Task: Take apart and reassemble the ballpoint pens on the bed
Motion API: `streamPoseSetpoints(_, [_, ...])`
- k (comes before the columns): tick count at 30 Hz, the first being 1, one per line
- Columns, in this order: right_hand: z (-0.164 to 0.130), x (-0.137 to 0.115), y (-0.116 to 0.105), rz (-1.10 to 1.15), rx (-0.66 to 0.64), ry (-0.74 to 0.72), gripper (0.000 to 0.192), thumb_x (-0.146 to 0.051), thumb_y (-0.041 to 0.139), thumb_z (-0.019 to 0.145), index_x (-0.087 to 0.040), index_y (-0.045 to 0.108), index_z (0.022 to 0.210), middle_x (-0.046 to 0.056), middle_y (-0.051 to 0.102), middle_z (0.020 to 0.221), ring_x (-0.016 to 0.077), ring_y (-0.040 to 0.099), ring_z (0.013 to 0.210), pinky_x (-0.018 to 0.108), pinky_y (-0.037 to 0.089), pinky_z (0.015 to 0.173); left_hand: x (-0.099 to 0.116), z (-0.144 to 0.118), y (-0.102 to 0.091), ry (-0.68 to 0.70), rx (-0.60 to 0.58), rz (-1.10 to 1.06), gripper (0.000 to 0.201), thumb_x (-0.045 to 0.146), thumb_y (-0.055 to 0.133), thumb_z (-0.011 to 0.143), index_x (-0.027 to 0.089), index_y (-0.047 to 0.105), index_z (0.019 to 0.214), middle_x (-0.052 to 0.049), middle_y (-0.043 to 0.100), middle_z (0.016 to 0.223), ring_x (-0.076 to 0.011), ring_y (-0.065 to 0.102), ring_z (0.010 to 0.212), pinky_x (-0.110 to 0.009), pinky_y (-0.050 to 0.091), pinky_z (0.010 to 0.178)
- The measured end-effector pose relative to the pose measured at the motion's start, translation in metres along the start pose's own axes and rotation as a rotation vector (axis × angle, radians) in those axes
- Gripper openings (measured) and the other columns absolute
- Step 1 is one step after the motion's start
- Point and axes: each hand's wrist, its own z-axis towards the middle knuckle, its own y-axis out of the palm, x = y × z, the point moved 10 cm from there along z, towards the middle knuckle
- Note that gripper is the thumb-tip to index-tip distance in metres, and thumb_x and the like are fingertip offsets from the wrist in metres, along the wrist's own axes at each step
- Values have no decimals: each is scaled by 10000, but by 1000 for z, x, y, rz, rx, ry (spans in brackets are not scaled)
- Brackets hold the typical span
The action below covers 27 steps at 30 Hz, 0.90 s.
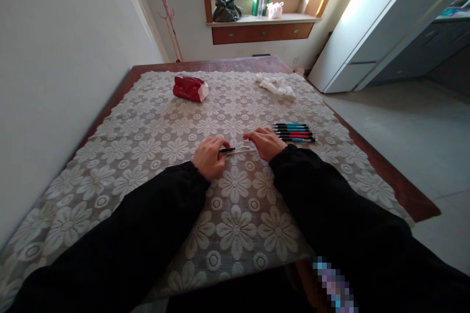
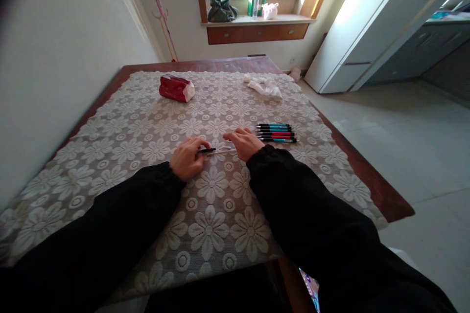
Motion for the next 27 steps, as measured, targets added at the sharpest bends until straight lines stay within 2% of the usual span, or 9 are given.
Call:
streamPoseSetpoints(4, [0,6,8,24,-10,1,430,21,436,849,-187,628,1172,90,731,1070,212,629,1034,332,465,942,-4,1,-3,-2,38,-32,295,71,465,860,225,648,1032,-59,696,1060,-255,602,1063,-402,466,957])
streamPoseSetpoints(7, [-1,5,6,30,4,-23,344,-43,453,892,-198,637,1138,96,716,1188,219,612,1089,362,462,969,-9,1,-6,-33,69,-33,305,63,460,873,227,649,1048,-57,697,1104,-259,591,1108,-409,449,987])
streamPoseSetpoints(10, [-1,-2,-2,-1,45,-42,218,-121,495,922,-221,659,1026,84,681,1289,235,581,1158,410,431,1003,-11,1,-4,-53,44,17,296,71,460,888,234,651,1045,-58,699,1117,-276,582,1128,-432,436,988])
streamPoseSetpoints(16, [-3,-8,-19,-69,111,-9,196,-75,552,803,-225,660,871,69,697,1220,250,567,1127,418,414,971,-9,1,-13,-41,113,-19,248,52,473,862,227,628,945,-42,695,1128,-258,578,1123,-423,439,995])
streamPoseSetpoints(20, [-4,-14,-23,-71,132,-34,177,-88,587,749,-224,652,841,69,703,1134,254,578,1075,422,418,959,-3,0,-11,-18,92,2,257,59,545,799,235,644,959,-33,688,1168,-262,568,1148,-439,433,1026])
streamPoseSetpoints(23, [-4,-20,-18,-77,102,-80,135,-141,636,750,-227,654,853,73,686,1202,277,558,1162,457,387,1016,1,-1,-12,-9,93,26,280,58,576,757,233,655,961,-29,682,1174,-257,563,1156,-438,437,1031])
streamPoseSetpoints(27, [-4,-19,-12,-89,80,-75,72,-186,636,796,-231,663,844,74,662,1287,298,520,1252,495,359,1054,7,-3,-12,20,88,69,161,209,670,798,230,670,958,-41,668,1180,-274,555,1160,-457,439,1017])
